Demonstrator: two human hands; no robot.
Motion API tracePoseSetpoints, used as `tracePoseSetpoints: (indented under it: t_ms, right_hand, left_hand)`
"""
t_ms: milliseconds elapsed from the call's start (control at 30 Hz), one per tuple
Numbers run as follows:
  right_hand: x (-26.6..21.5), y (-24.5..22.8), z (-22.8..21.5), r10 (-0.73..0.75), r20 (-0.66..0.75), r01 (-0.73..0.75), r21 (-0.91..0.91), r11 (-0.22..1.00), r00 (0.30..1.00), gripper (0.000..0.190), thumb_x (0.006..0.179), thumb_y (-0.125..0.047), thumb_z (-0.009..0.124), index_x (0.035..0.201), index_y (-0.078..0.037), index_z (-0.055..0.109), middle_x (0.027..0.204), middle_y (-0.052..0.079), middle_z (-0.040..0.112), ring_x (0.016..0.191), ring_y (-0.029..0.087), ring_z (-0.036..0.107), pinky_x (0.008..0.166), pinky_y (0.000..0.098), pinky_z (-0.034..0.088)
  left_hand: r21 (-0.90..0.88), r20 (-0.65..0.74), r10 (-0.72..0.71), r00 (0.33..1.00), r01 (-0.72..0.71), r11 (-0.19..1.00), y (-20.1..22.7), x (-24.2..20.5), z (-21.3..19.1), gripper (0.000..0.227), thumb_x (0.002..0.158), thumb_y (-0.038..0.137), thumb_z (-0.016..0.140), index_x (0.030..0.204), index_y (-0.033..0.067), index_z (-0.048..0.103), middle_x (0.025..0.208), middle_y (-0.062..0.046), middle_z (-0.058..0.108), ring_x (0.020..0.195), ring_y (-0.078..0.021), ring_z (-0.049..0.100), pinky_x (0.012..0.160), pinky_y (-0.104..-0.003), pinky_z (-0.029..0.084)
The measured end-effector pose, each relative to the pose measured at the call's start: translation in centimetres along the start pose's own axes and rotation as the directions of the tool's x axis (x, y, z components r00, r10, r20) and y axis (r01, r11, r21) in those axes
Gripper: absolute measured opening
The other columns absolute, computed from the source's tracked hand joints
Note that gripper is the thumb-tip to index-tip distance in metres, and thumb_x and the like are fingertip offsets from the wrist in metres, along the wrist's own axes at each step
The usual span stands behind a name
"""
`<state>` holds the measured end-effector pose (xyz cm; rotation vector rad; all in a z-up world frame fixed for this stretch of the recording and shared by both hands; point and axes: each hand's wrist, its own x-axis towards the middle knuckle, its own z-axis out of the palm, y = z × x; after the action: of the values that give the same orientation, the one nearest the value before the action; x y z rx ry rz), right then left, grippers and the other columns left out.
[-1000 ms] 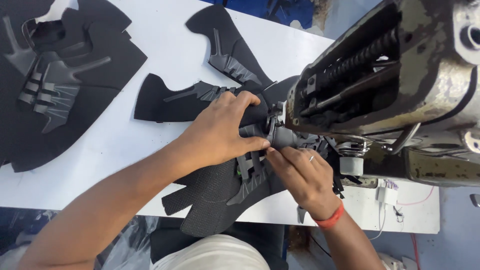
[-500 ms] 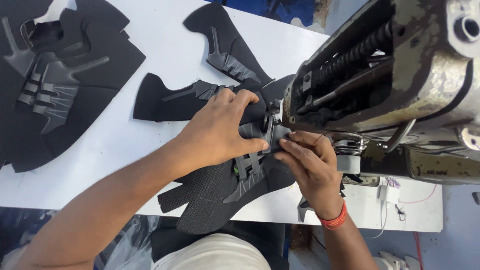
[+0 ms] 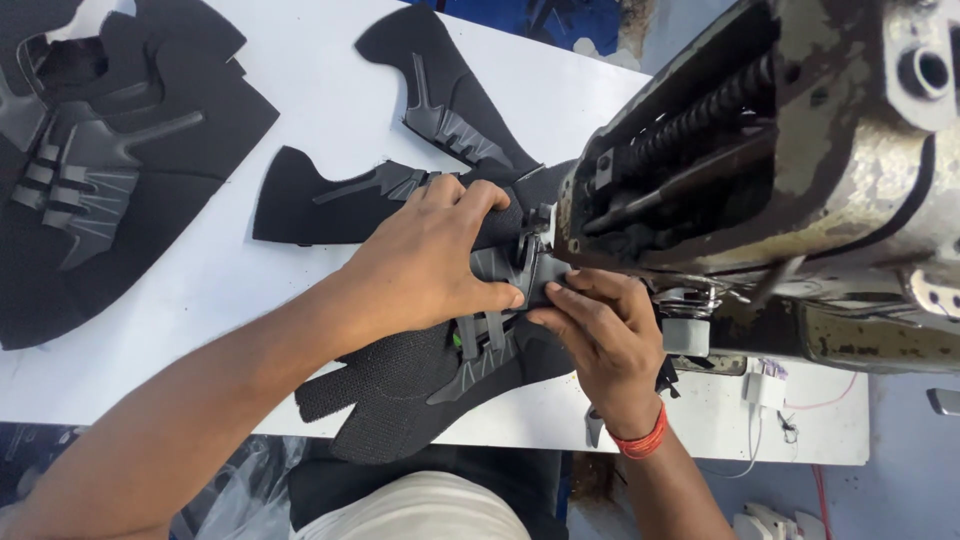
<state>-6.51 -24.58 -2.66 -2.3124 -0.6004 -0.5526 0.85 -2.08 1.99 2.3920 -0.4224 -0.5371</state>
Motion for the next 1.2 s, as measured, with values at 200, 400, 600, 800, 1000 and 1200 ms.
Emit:
tracePoseSetpoints:
  t_ms: [200,400,600,800,1000,1200]
  right_hand:
    - [0.8,-0.1,-0.1,0.029,0.004,-0.029,0.041,0.999,1.0,0.035,0.079,-0.008,0.09,0.11,-0.003,0.075,0.113,0.011,0.065,0.098,0.02,0.067,0.078,0.0297,0.057]
    - [1.3,-0.3,-0.3,0.149,0.053,-0.153,0.072,0.986,0.987,0.031,0.082,-0.011,0.086,0.111,-0.003,0.075,0.111,0.01,0.07,0.097,0.021,0.068,0.081,0.0312,0.055]
    - [2.1,-0.6,-0.7,0.216,0.078,-0.219,0.039,0.975,0.973,0.027,0.085,-0.012,0.084,0.109,-0.004,0.076,0.101,0.005,0.075,0.091,0.017,0.066,0.081,0.0292,0.053]
    - [2.0,-0.2,-0.4,0.179,0.046,-0.183,0.1,0.978,0.983,0.026,0.086,-0.009,0.084,0.111,-0.003,0.075,0.104,0.006,0.075,0.094,0.016,0.067,0.082,0.0289,0.053]
    - [1.8,0.2,-0.2,0.133,0.021,-0.135,0.122,0.983,0.991,0.024,0.088,-0.007,0.083,0.11,-0.003,0.074,0.105,0.007,0.075,0.094,0.017,0.07,0.083,0.0296,0.055]
    - [1.4,-0.3,0.1,0.233,0.024,-0.234,0.074,0.969,0.972,0.022,0.087,-0.006,0.084,0.107,-0.002,0.075,0.099,0.007,0.076,0.09,0.017,0.07,0.08,0.0293,0.055]
  left_hand:
    - [0.035,0.002,0.024,1.0,-0.024,0.999,-0.9,1.2,0.4,0.095,0.066,0.056,0.087,0.139,0.0094,0.048,0.129,-0.021,0.051,0.125,-0.0408,0.052,0.093,-0.05,0.051]
    - [0.04,0.062,-0.003,0.998,0.0,0.999,-1.0,2.5,-0.4,0.099,0.063,0.061,0.086,0.14,0.0102,0.049,0.132,-0.02,0.051,0.127,-0.0386,0.054,0.095,-0.049,0.051]
    - [0.038,0.067,0.014,0.998,-0.017,0.999,-1.6,3.4,-0.5,0.106,0.059,0.062,0.088,0.142,0.0103,0.049,0.131,-0.021,0.052,0.122,-0.0396,0.056,0.093,-0.049,0.052]
    - [0.037,0.144,-0.014,0.989,0.009,0.999,-1.3,3.8,-1.1,0.111,0.056,0.063,0.088,0.145,0.0125,0.046,0.132,-0.02,0.052,0.122,-0.0381,0.058,0.094,-0.049,0.054]
    - [0.052,0.074,0.053,0.996,-0.057,0.997,-1.8,3.7,-0.6,0.109,0.058,0.061,0.091,0.144,0.011,0.046,0.132,-0.021,0.05,0.129,-0.0386,0.052,0.097,-0.049,0.05]
    - [0.134,0.002,0.174,0.985,-0.172,0.976,-1.0,3.3,-1.1,0.109,0.061,0.057,0.092,0.148,0.0107,0.045,0.128,-0.015,0.049,0.126,-0.0334,0.05,0.096,-0.047,0.05]
